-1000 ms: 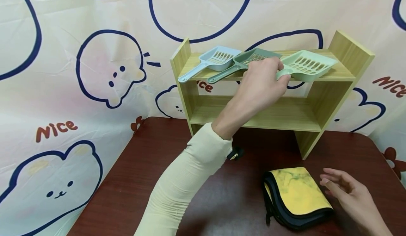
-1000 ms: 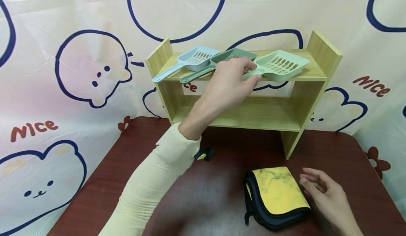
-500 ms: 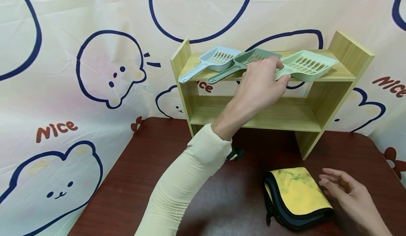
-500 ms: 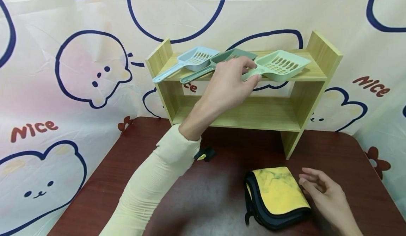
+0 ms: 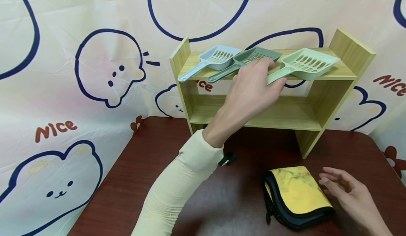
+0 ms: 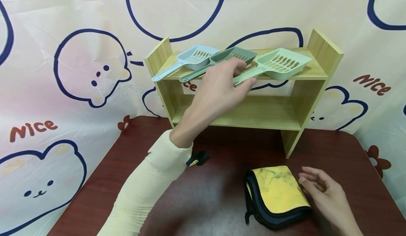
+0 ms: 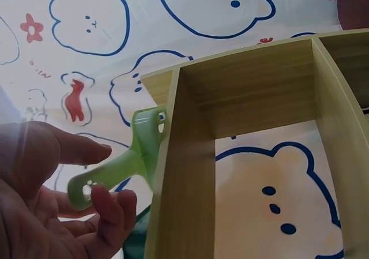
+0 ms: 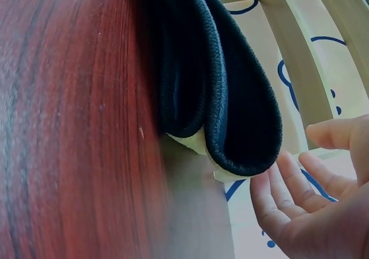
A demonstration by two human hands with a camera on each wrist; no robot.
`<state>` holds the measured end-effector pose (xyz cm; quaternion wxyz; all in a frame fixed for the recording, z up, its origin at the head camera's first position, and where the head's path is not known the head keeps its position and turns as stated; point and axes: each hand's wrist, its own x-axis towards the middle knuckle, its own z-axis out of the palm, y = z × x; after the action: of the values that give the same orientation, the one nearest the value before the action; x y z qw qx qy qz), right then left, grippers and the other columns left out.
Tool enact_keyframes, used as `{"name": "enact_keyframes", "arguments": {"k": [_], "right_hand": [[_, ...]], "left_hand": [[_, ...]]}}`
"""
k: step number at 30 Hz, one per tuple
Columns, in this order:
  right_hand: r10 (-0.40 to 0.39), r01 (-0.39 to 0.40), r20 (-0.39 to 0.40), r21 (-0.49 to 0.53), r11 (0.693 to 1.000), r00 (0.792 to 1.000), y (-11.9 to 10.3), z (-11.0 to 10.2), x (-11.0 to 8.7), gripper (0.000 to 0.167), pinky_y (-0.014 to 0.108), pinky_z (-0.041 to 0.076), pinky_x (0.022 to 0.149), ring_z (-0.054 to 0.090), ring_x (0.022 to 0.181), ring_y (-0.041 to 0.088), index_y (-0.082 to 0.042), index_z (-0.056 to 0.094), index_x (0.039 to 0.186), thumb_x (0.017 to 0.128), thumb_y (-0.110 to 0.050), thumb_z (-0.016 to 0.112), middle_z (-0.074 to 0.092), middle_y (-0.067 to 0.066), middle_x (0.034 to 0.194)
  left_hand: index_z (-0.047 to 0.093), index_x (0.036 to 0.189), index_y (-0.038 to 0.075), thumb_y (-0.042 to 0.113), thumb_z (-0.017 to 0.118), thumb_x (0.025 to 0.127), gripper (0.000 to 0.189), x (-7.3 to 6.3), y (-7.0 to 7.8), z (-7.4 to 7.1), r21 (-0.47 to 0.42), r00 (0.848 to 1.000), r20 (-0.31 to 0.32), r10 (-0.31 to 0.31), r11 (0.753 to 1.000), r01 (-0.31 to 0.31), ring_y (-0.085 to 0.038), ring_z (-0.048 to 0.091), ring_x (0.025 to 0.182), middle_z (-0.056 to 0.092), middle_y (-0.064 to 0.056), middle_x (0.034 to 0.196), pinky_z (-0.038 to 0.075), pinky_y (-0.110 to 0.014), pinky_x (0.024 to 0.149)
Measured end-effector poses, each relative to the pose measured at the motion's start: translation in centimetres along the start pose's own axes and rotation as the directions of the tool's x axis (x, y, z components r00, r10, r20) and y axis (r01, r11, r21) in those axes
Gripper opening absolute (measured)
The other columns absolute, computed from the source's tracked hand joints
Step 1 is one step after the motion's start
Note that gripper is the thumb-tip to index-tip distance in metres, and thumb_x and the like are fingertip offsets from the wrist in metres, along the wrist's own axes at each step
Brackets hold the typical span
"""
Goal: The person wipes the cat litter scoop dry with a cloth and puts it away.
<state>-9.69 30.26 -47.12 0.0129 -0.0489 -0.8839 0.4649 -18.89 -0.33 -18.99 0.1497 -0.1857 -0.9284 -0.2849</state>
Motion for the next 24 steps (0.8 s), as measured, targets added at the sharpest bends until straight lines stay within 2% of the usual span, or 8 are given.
{"name": "enact_keyframes", "arguments": {"k": [4,11,16,20,22,24], "right_hand": [[-0.011,0.011,-0.004,0.008,1.000,1.000,0.1,-0.1,-0.3,0.050,0.026,0.062,0.071,0.068,0.092,-0.010,0.001,0.052,0.150,0.112,-0.031,0.059,0.067,-0.033,0.106],[-0.059,0.058,-0.037,-0.040,0.998,0.998,-0.3,-0.3,-0.8,0.045,0.025,0.061,0.070,0.067,0.092,-0.012,0.002,0.055,0.147,0.111,-0.025,0.061,0.067,-0.031,0.106],[-0.080,0.074,-0.062,-0.090,0.993,0.995,-0.8,-0.2,-1.1,0.043,0.021,0.059,0.069,0.066,0.090,-0.014,-0.001,0.058,0.146,0.111,-0.025,0.062,0.071,-0.024,0.107],[-0.122,0.113,-0.078,-0.107,0.988,0.989,-1.1,-0.2,-1.4,0.040,0.017,0.058,0.069,0.066,0.090,-0.014,-0.002,0.059,0.145,0.110,-0.021,0.064,0.066,-0.034,0.103],[-0.126,0.115,-0.088,-0.124,0.986,0.988,-1.1,-0.3,-1.5,0.040,0.016,0.056,0.068,0.063,0.090,-0.019,-0.003,0.060,0.144,0.109,-0.022,0.065,0.065,-0.035,0.103],[-0.113,0.098,-0.095,-0.156,0.983,0.989,-1.2,-0.4,-1.6,0.042,0.014,0.053,0.066,0.057,0.090,-0.024,-0.005,0.061,0.144,0.109,-0.026,0.066,0.074,-0.020,0.108]], "left_hand": [[0.063,0.146,0.016,0.042,0.067,0.105,0.048,-1.6,-0.7,-0.5,0.039,1.000,-0.023,-0.004,0.999,0.005,-0.010,0.063,0.113,0.068,0.002,0.133,0.054,-0.030,0.093],[0.064,0.145,0.012,0.042,0.071,0.103,0.052,-5.5,-3.0,-0.6,0.103,0.993,-0.112,0.040,0.994,-0.028,-0.016,0.066,0.101,0.070,-0.003,0.120,0.057,-0.035,0.082],[0.068,0.139,0.011,0.038,0.076,0.101,0.048,-9.0,-6.1,-0.1,0.079,0.990,-0.135,0.031,0.997,-0.020,-0.018,0.068,0.101,0.071,-0.005,0.118,0.059,-0.038,0.082],[0.071,0.135,0.011,0.037,0.078,0.099,0.045,-12.0,-9.1,0.6,0.082,0.990,-0.142,-0.017,0.996,0.029,-0.020,0.070,0.098,0.072,-0.005,0.114,0.058,-0.041,0.079],[0.071,0.134,0.012,0.037,0.079,0.098,0.044,-13.3,-10.5,1.0,0.094,0.989,-0.144,-0.039,0.994,0.053,-0.021,0.071,0.099,0.072,-0.004,0.114,0.058,-0.043,0.079],[0.072,0.133,0.012,0.037,0.080,0.097,0.044,-14.5,-12.0,1.3,0.107,0.987,-0.148,-0.056,0.992,0.072,-0.020,0.070,0.097,0.072,-0.004,0.113,0.058,-0.042,0.077]]}}
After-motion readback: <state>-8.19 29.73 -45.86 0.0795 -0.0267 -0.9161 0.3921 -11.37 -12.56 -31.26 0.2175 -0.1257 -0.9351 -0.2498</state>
